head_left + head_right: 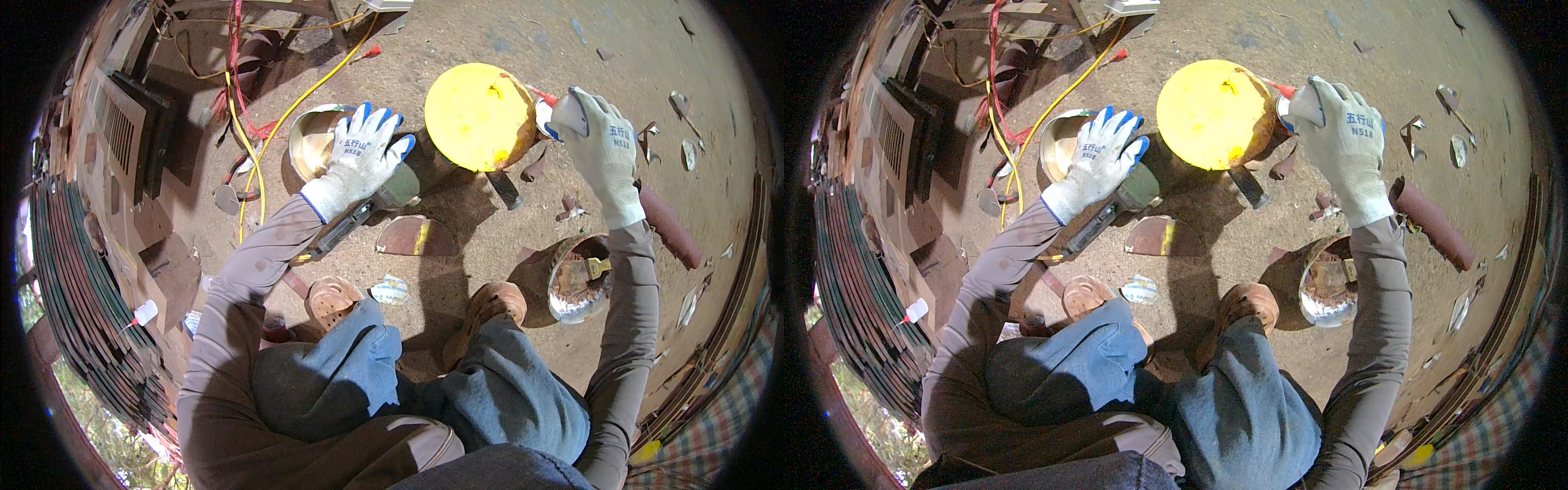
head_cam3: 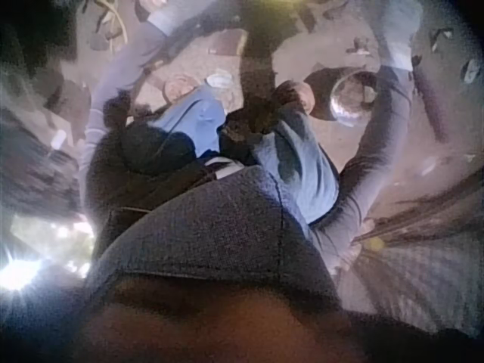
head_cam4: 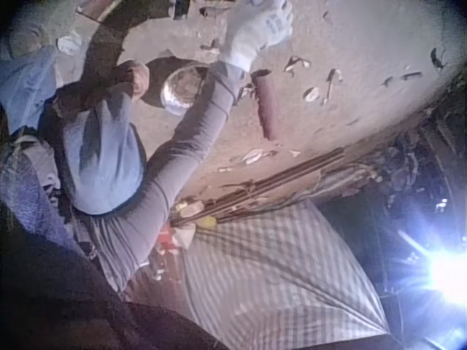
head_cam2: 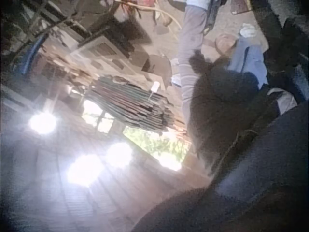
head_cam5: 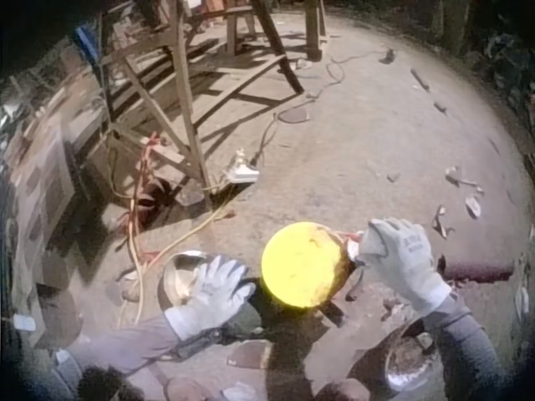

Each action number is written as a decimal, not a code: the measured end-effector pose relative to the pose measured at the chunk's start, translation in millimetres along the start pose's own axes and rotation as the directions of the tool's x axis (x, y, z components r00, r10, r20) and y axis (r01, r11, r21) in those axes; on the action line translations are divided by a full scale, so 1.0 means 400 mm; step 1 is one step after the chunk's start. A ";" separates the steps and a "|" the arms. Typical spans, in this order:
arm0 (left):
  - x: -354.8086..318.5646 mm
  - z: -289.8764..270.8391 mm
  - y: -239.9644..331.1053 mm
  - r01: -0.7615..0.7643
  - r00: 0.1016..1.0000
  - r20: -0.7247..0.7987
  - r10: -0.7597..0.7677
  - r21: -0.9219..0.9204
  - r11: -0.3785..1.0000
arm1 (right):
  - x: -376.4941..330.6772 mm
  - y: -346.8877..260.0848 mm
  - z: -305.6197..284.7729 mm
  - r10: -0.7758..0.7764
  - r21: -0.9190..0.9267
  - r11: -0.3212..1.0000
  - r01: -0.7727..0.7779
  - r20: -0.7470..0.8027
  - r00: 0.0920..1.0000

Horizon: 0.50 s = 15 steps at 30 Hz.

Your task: The person mixes a yellow powder with a liquid in a yellow container using a small bottle and a brush. They repeatedly pour liquid into the powder, stir the mixture, and scrape the sides of the container.

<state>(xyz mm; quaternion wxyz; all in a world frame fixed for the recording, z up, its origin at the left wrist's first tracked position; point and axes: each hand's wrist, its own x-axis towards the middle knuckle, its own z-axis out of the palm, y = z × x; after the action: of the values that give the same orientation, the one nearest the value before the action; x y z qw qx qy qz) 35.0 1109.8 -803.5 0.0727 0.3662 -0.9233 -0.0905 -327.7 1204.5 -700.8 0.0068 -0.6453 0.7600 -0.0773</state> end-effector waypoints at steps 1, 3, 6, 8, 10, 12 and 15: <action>0.000 0.001 0.000 0.000 1.000 0.007 0.000 0.008 1.000 | -0.003 0.003 -0.003 0.000 -0.014 1.000 0.000 0.009 1.000; 0.001 0.000 0.000 0.006 1.000 0.021 -0.006 0.008 1.000 | -0.014 0.016 -0.003 -0.005 -0.026 1.000 0.005 0.010 1.000; 0.002 0.004 -0.001 0.009 0.999 0.031 -0.009 0.000 1.000 | -0.034 0.029 -0.005 -0.010 -0.033 0.999 0.010 0.002 1.000; 0.001 0.007 -0.003 -0.003 1.000 0.017 0.002 0.017 1.000 | -0.046 0.028 -0.023 0.001 -0.045 0.999 0.000 0.021 1.000; 0.001 0.009 -0.005 -0.002 1.000 0.008 0.002 0.005 1.000 | -0.059 0.033 -0.029 0.012 -0.029 1.000 -0.011 0.040 0.999; 0.000 0.000 -0.005 -0.001 1.000 -0.012 0.001 0.005 1.000 | -0.067 0.039 -0.031 0.012 -0.014 1.000 -0.011 0.052 0.999; 0.008 -0.025 0.012 -0.004 0.998 -0.065 0.002 -0.031 1.000 | -0.071 0.044 -0.034 -0.002 -0.005 1.000 0.003 0.039 0.999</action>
<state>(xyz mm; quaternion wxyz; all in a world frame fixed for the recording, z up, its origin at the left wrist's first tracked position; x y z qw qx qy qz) 31.7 1109.9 -792.6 0.1086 0.3663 -0.9195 -0.0928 -341.8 1236.7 -692.2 0.0197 -0.6476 0.7591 -0.0628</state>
